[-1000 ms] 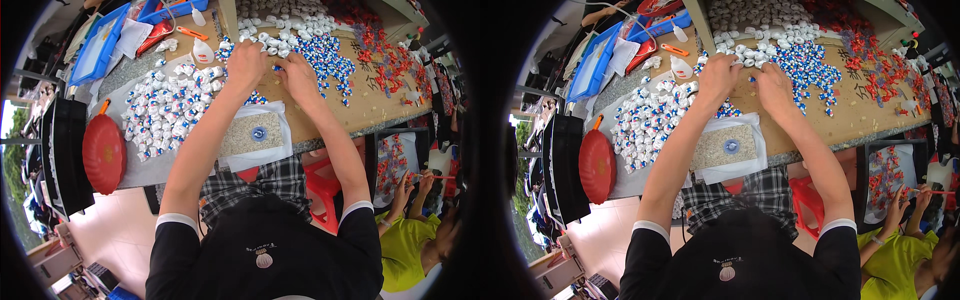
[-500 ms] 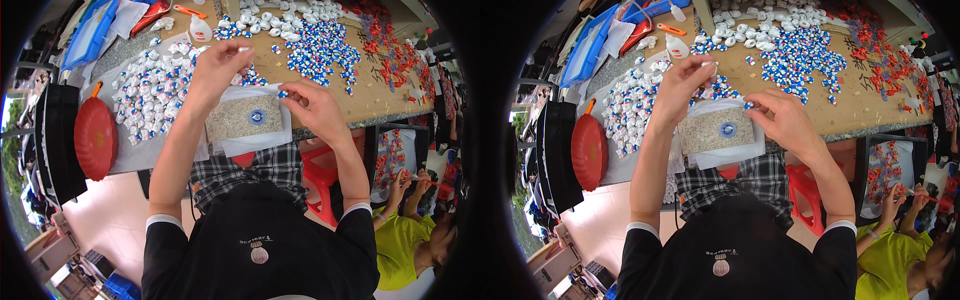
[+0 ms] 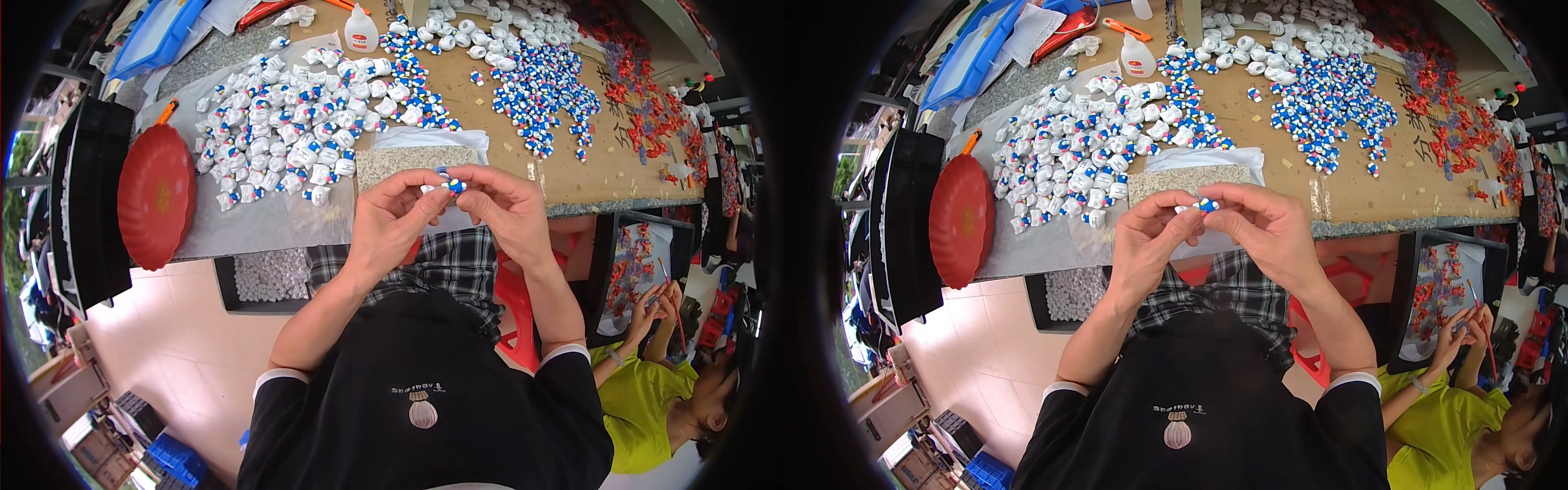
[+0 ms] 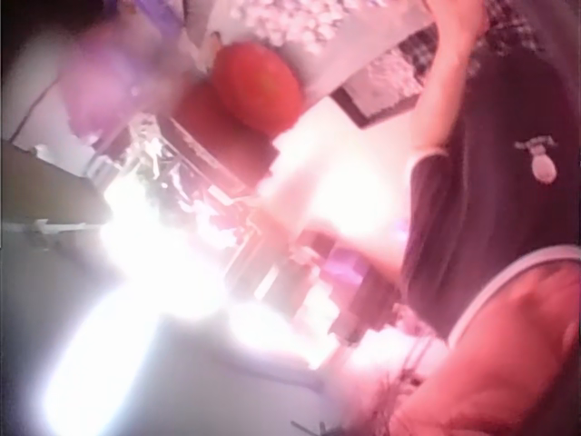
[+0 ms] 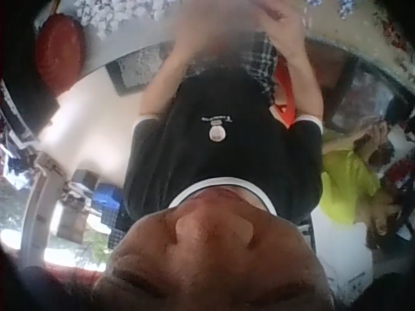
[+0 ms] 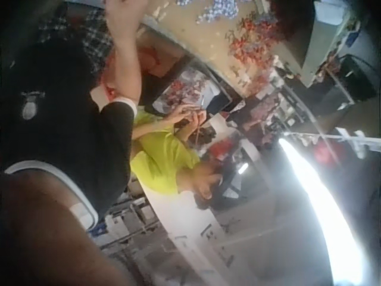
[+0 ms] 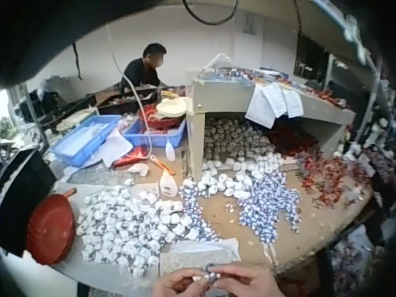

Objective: The person assembles small white and blue plastic components by hand, taking a plastic base and a plastic cap from a tray and a box respectively, then joining them to form an assembled component.

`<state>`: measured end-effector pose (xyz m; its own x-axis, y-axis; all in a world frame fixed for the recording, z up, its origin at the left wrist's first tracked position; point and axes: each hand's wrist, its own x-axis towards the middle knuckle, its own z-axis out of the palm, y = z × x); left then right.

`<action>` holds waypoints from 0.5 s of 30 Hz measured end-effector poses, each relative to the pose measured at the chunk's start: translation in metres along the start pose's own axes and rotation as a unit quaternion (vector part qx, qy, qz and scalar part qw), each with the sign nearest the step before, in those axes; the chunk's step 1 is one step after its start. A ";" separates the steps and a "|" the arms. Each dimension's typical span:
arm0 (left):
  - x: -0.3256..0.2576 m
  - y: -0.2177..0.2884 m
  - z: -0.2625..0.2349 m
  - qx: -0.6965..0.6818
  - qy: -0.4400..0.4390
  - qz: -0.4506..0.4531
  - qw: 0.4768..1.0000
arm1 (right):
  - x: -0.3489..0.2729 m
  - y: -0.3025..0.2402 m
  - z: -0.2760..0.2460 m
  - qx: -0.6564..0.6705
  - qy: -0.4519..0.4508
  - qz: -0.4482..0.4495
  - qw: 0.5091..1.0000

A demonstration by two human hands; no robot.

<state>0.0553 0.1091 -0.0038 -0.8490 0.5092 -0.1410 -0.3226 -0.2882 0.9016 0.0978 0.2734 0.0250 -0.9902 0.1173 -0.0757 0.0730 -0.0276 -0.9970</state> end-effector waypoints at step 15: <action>-0.003 -0.001 -0.025 -0.164 0.044 -0.048 0.984 | 0.024 0.020 -0.004 -0.412 -0.062 -0.209 0.884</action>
<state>0.0475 0.0880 -0.0141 -0.8362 0.4787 -0.2675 -0.5090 -0.4960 0.7036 0.0763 0.2798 0.0035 -0.9527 -0.1653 0.2549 -0.2917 0.7322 -0.6155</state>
